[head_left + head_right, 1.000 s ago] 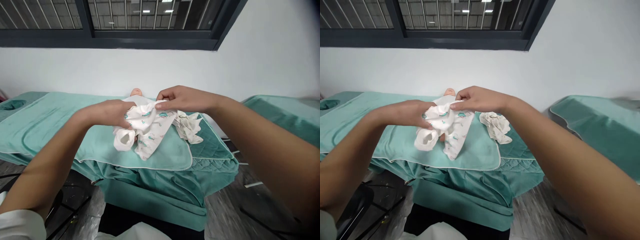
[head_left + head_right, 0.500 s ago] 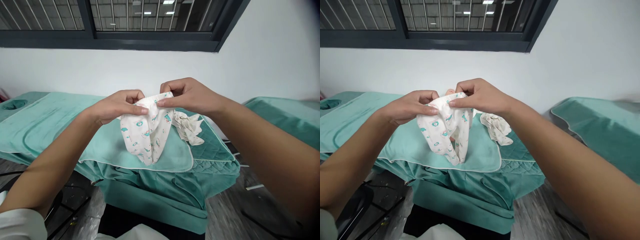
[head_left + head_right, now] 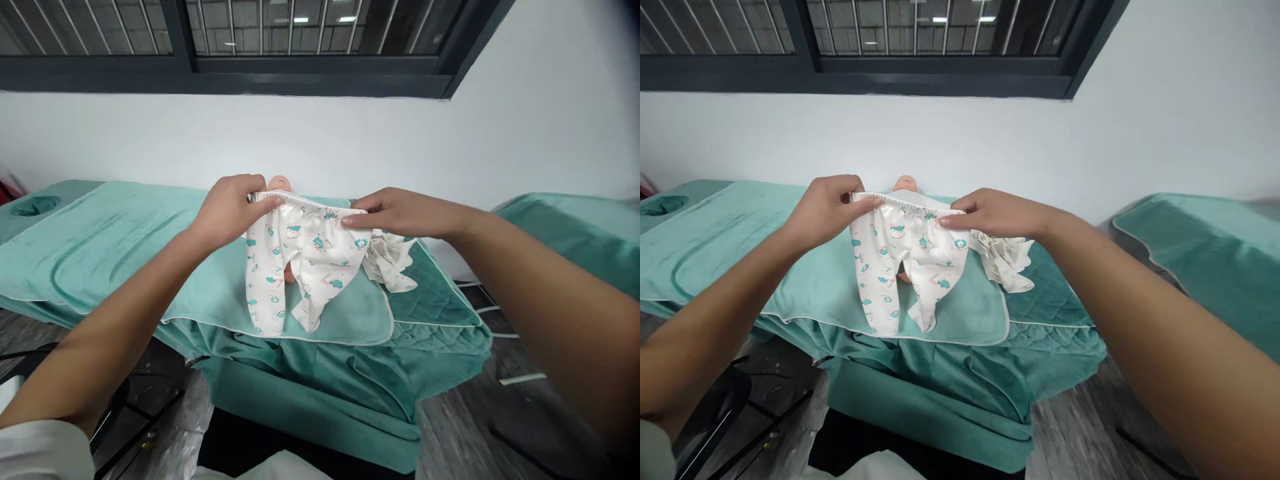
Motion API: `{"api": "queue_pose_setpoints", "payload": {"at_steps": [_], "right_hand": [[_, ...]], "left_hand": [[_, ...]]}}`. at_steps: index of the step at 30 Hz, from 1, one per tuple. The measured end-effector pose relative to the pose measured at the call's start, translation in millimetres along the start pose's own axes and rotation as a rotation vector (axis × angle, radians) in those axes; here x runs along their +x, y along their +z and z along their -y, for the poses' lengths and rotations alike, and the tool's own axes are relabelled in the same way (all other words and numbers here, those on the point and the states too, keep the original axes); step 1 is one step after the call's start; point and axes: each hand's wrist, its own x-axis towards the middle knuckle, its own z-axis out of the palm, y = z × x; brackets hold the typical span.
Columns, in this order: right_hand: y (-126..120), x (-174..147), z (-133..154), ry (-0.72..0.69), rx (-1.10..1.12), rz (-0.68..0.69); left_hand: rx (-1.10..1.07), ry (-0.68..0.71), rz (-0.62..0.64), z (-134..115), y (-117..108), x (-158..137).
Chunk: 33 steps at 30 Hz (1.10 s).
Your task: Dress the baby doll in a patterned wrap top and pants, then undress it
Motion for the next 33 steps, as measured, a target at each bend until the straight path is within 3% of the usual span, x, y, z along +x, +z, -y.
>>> {"api": "queue_pose_setpoints", "payload": {"at_steps": [2,5,9,12,14,19,22,24,26,29,30,31,33], "right_hand": [[6,0,3,0.082,0.064,0.214],[27,1,21,0.051,0.259,0.205],[65,10,46,-0.01,0.409,0.037],[83,20,54,-0.014,0.533,-0.185],[84,28,53,-0.036,0.666,-0.317],[72,51,34,-0.004,0.999,-0.534],[79,58,11,0.177,1.03,-0.537],[94,55,-4,0.376,0.942,-0.389],[113,45,-14,0.527,0.786,-0.092],[138,29,-22,0.484,0.536,0.567],[143,27,-24,0.426,0.474,0.714],[147,27,-28,0.367,0.43,0.79],[151,33,-37,0.282,0.372,0.73]], "left_hand": [[-0.044,-0.032,-0.027,2,7,-1],[-0.244,-0.031,-0.066,-4,17,-1],[-0.496,0.048,-0.036,-19,26,-2],[-0.541,0.1,-0.118,-19,35,-8],[-0.497,0.088,-0.161,-11,47,-18],[-0.346,-0.007,-0.016,16,82,-52],[-0.266,0.064,-0.152,21,85,-63],[-0.252,0.113,-0.254,22,80,-64],[-0.303,0.065,-0.281,25,74,-62],[-0.351,-0.166,-0.308,40,72,-58],[-0.334,-0.254,-0.328,50,73,-56],[-0.301,-0.34,-0.339,62,75,-55],[-0.213,-0.52,-0.291,91,81,-52]]}}
